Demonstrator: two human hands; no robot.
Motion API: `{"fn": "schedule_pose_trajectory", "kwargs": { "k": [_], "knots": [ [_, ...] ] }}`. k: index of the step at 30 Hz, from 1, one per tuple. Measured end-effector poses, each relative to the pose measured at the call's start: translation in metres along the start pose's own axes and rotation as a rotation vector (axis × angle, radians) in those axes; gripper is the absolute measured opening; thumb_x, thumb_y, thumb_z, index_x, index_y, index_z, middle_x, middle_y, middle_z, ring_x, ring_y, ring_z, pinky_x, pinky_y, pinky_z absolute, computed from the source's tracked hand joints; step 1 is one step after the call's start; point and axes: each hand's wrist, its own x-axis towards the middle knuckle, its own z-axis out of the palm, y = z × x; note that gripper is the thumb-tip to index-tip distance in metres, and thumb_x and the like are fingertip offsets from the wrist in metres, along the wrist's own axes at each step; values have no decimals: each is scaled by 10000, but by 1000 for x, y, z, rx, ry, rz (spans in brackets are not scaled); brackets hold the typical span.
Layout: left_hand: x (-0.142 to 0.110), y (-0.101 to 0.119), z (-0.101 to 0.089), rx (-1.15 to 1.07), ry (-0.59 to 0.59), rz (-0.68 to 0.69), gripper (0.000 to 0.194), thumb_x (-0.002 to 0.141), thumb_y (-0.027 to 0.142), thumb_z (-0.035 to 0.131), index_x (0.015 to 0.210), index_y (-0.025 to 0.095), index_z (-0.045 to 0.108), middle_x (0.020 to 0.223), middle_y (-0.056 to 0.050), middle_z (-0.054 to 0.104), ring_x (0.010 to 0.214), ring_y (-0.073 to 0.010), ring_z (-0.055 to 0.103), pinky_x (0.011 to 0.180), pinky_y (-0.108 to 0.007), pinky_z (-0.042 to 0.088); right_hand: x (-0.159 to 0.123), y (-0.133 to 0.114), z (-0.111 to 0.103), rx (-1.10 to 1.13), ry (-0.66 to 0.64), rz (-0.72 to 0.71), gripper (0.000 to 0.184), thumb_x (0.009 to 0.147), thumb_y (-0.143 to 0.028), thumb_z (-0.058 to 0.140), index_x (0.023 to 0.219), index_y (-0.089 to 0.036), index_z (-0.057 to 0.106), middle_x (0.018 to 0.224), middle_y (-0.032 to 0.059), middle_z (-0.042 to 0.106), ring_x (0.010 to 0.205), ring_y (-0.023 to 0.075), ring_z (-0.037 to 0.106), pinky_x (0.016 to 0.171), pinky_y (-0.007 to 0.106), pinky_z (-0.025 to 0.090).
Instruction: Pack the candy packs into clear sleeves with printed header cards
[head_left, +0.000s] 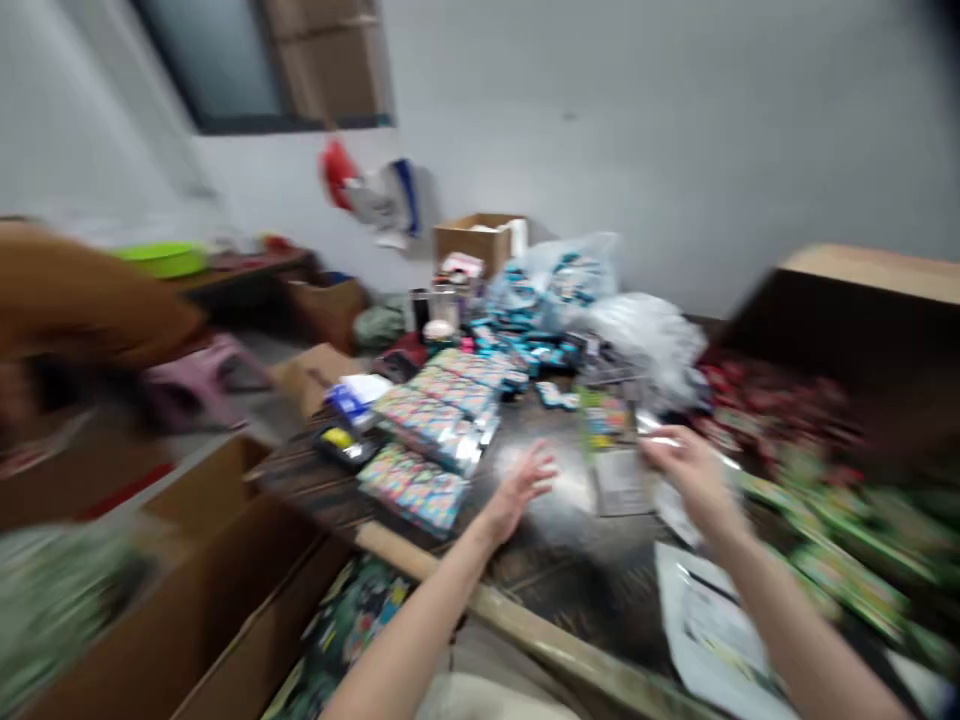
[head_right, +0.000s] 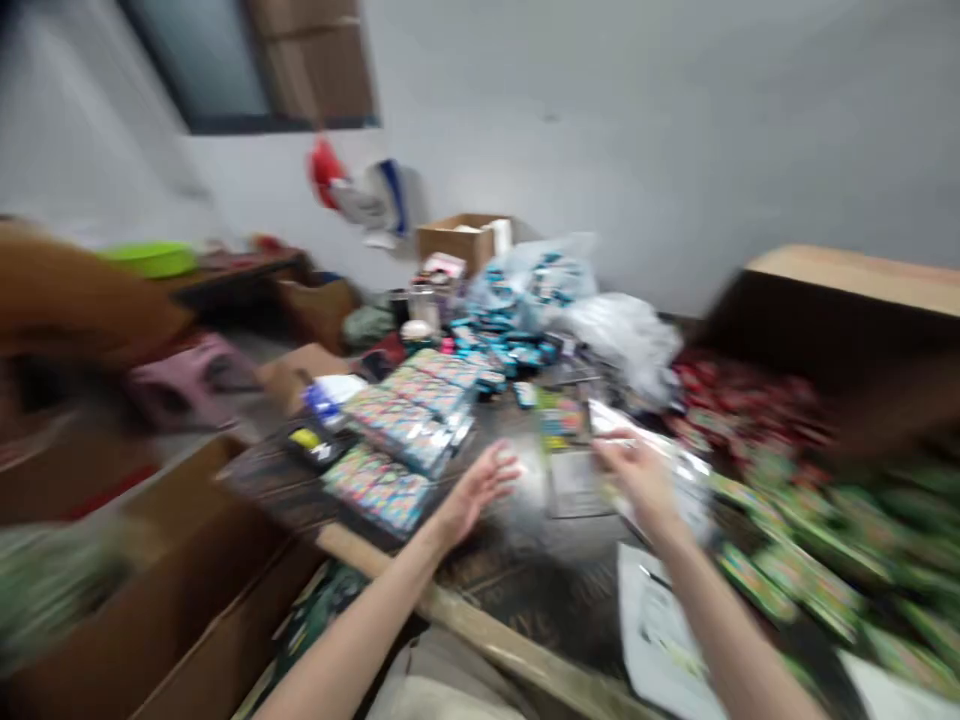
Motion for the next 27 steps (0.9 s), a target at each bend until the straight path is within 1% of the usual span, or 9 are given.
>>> {"fn": "schedule_pose_trajectory", "kwargs": {
  "k": [2, 4, 7, 9, 14, 18, 20, 24, 27],
  "knots": [
    [13, -4, 25, -159, -84, -79, 753, 677, 655, 486, 1270, 197, 415, 1228, -97, 526, 1125, -268, 472, 937, -376, 338, -40, 19, 1, 123, 62, 134, 269, 771, -372, 571, 937, -167, 518, 687, 41, 602, 613, 160, 572, 582, 302, 471],
    [16, -18, 50, -257, -120, -232, 810, 681, 725, 384, 1248, 149, 447, 1169, -120, 569, 1116, -288, 480, 943, -401, 338, -63, 36, 20, 200, 171, 158, 316, 722, -385, 603, 940, -188, 488, 652, 7, 576, 614, 174, 562, 597, 319, 455],
    [3, -40, 75, -299, -151, -419, 859, 676, 750, 321, 1218, 104, 480, 1094, -142, 609, 1068, -295, 518, 931, -413, 359, -79, 48, 34, -81, 556, 58, 593, 582, -361, 715, 1089, -225, 440, 939, 57, 560, 894, 240, 530, 802, 398, 411],
    [-6, -48, 79, -278, -170, -506, 803, 695, 706, 346, 1195, 98, 503, 1055, -137, 628, 1021, -291, 550, 913, -414, 381, -86, 44, 25, -285, 620, -45, 735, 525, -350, 751, 1164, -246, 403, 1114, 81, 485, 1062, 273, 439, 917, 425, 330],
    [-15, -55, 71, -110, -147, -541, 529, 704, 477, 529, 1068, 97, 589, 932, -109, 671, 922, -269, 599, 863, -379, 420, -84, 26, -20, -365, 333, -242, 694, 516, -340, 776, 1123, -226, 458, 1023, 55, 523, 974, 239, 480, 869, 377, 346],
    [-10, -55, 67, 33, -169, -467, 623, 606, 475, 604, 1119, 124, 566, 996, -112, 654, 959, -296, 573, 803, -367, 432, -75, 23, -40, -312, 138, -268, 362, 535, -388, 767, 731, -178, 546, 749, 3, 533, 751, 172, 503, 718, 293, 390],
    [-8, -50, 67, 117, -200, -426, 680, 552, 465, 649, 1146, 148, 553, 979, -90, 655, 925, -295, 577, 756, -347, 433, -75, 22, -46, -293, -17, -290, 298, 593, -394, 731, 650, -172, 540, 699, -1, 538, 710, 157, 502, 673, 266, 394],
    [-12, -33, 77, 281, -311, -343, 511, 578, 378, 686, 1026, 140, 629, 887, -57, 661, 870, -254, 570, 751, -303, 412, -75, 18, -59, -286, -437, -290, 288, 659, -394, 676, 833, -173, 617, 710, -3, 596, 662, 139, 533, 611, 225, 405],
    [-16, -23, 85, 368, -297, -378, 350, 625, 357, 674, 877, 113, 667, 804, -59, 662, 779, -220, 574, 742, -294, 411, -74, 13, -65, -260, -536, -285, 482, 615, -384, 709, 1041, -198, 581, 795, -5, 620, 681, 134, 550, 611, 213, 424]
  ]
}}
